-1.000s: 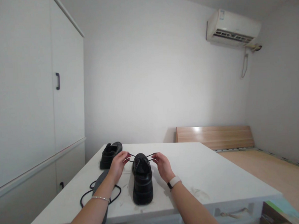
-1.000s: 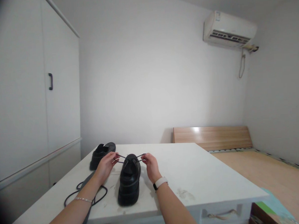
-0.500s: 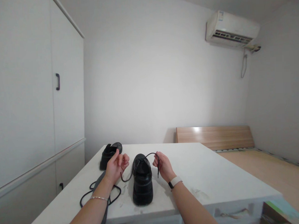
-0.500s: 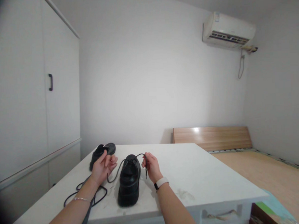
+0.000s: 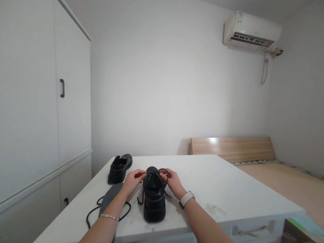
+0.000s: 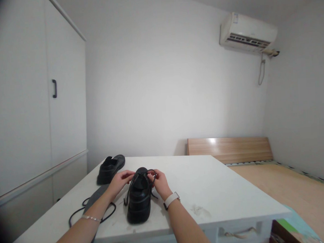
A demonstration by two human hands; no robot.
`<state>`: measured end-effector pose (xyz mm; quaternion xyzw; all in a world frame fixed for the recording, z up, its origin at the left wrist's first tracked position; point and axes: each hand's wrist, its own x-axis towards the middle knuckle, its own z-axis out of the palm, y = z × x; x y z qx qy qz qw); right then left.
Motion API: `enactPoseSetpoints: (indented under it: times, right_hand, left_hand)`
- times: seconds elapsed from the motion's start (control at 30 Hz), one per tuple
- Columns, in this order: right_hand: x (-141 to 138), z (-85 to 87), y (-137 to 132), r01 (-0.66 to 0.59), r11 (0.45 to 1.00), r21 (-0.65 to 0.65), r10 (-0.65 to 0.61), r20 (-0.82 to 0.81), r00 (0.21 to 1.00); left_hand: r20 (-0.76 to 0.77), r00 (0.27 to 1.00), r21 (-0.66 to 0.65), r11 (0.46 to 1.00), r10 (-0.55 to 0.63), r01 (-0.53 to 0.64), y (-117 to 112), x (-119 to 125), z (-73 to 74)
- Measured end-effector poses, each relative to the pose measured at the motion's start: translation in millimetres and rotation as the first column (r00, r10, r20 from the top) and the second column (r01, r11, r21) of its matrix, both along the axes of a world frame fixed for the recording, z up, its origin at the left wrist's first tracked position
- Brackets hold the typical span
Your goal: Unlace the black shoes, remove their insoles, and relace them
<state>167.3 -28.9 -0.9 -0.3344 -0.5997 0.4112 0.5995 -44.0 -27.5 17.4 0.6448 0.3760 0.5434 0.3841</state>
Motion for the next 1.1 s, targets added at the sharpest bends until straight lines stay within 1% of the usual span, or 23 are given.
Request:
enactPoseSetpoints:
  times: [0.2, 0.43, 0.67, 0.77, 0.87, 1.03, 1.1]
  right_hand:
    - [0, -4.8, 6, 0.067, 0.996, 0.056, -0.07, 0.038, 0.997]
    - [-4, -5.5, 6, 0.155, 0.977, 0.144, -0.163, 0.051, 0.985]
    - [-2, -7.8, 7, 0.207, 0.956, 0.207, -0.23, 0.09, 0.969]
    - [-1, -7.8, 8, 0.228, 0.947, 0.227, -0.256, 0.102, 0.961]
    - [-1, -9.0, 9, 0.253, 0.94, 0.231, -0.28, 0.095, 0.955]
    - [1, -12.1, 13, 0.248, 0.944, 0.218, -0.273, 0.096, 0.957]
    - [2, -12.5, 14, 0.268, 0.94, 0.213, -0.29, 0.081, 0.953]
  left_hand:
    - [-0.048, 0.997, 0.092, 0.994, 0.055, -0.051, 1, 2, 0.1]
    - [-0.025, 0.995, 0.17, 0.981, 0.101, -0.096, -1, 9, 2.1]
    - [-0.019, 0.997, 0.165, 0.983, 0.08, -0.075, 2, 9, -2.1]
    - [-0.009, 0.996, 0.178, 0.98, 0.094, -0.091, 4, 6, -3.0]
    - [0.009, 0.994, 0.181, 0.977, 0.109, -0.108, 5, 5, -3.1]
    - [-0.003, 0.997, 0.166, 0.983, 0.083, -0.081, 5, 4, -2.8]
    - [0.014, 0.994, 0.171, 0.979, 0.109, -0.109, 5, 2, -2.3]
